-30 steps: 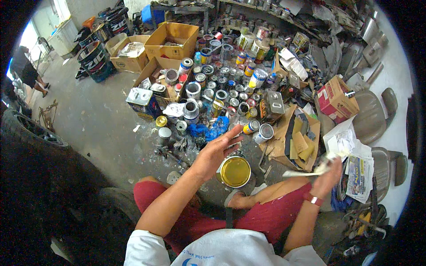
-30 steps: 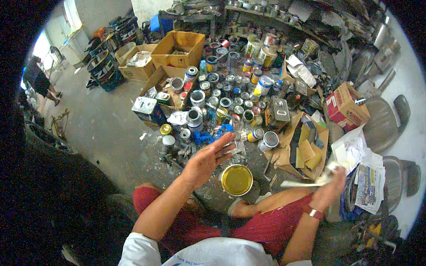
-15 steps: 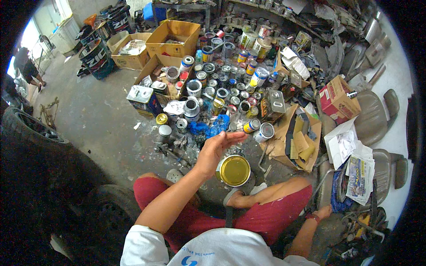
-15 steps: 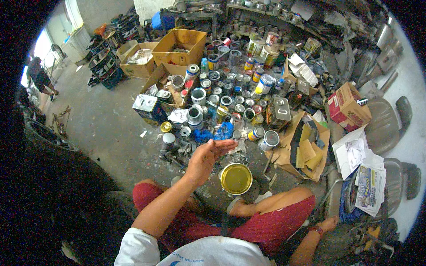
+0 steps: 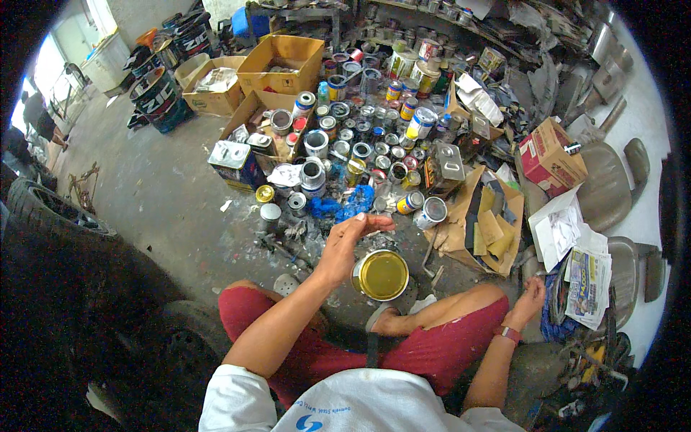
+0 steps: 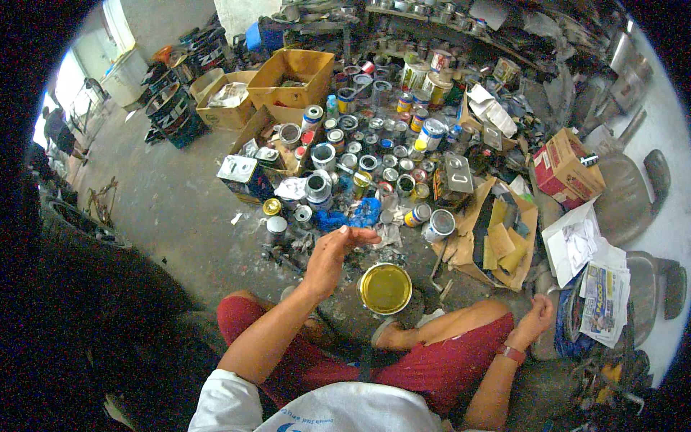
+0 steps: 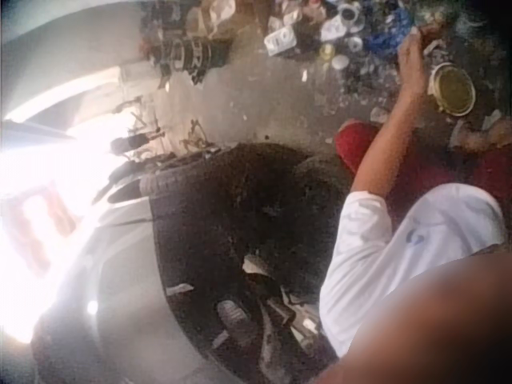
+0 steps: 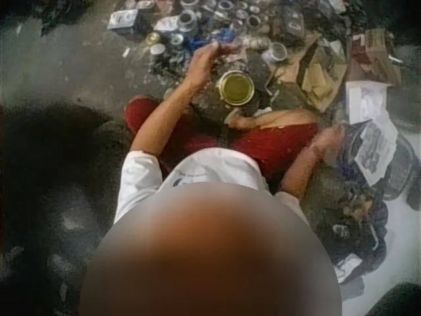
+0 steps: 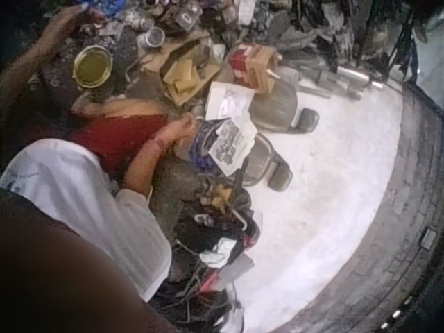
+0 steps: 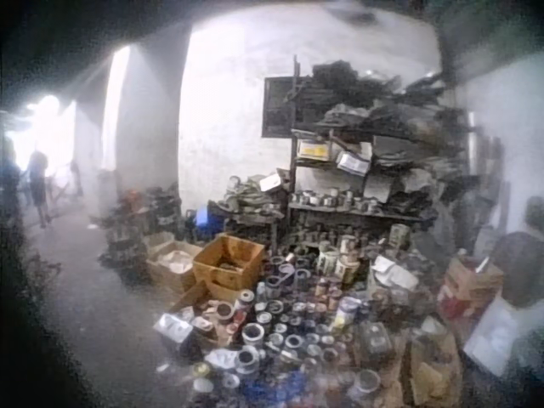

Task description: The person uses a spray gun to apply black paint to a car bumper mounted on a stand. After finishing the spray, the person walks to a cluttered area, sits on the floor, and mixes yellow paint in a container with a stirrer.

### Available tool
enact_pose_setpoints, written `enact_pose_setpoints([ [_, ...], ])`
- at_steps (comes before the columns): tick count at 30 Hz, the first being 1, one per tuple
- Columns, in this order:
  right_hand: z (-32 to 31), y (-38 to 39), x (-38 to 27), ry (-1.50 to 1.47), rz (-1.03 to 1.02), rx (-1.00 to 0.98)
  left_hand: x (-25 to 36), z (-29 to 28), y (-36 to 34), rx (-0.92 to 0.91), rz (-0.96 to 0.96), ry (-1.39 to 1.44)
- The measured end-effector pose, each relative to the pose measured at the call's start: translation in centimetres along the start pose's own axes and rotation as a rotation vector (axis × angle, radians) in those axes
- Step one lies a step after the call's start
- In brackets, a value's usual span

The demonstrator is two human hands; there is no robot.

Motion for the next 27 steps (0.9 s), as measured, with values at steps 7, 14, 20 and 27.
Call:
enact_pose_setpoints([
  [7, 9.8, 10.4, -10.1, -0.06, -0.098, -0.346, -0.2, 0.5, 0.4, -0.059, 0.013, -0.076],
  [14, 15.3, 22.2, -21.8, -0.204, -0.149, -0.761, -1.4, 1.5, 0.6, -0.12, -0.09, -0.105],
  [20, 16.4, 26.0, -27.7, -0.215, -0.337, -0.948, -0.9, 2.5, 1.1, -0.182, -0.042, -0.101],
  [27, 16.5, 27.1, -27.3, -0.157, -0.302, -1.022, -0.8, 2.2, 1.2, -0.173, 0.005, -0.141],
])
Point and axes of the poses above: each hand's wrist, its own y-axis away from the middle knuckle, its own z-axis out of the palm, x = y × z, the point moved 7 cm from there along -y, towards the middle knuckle, and after that the axes turned 15 degrees about x, right-handed, at the moved point
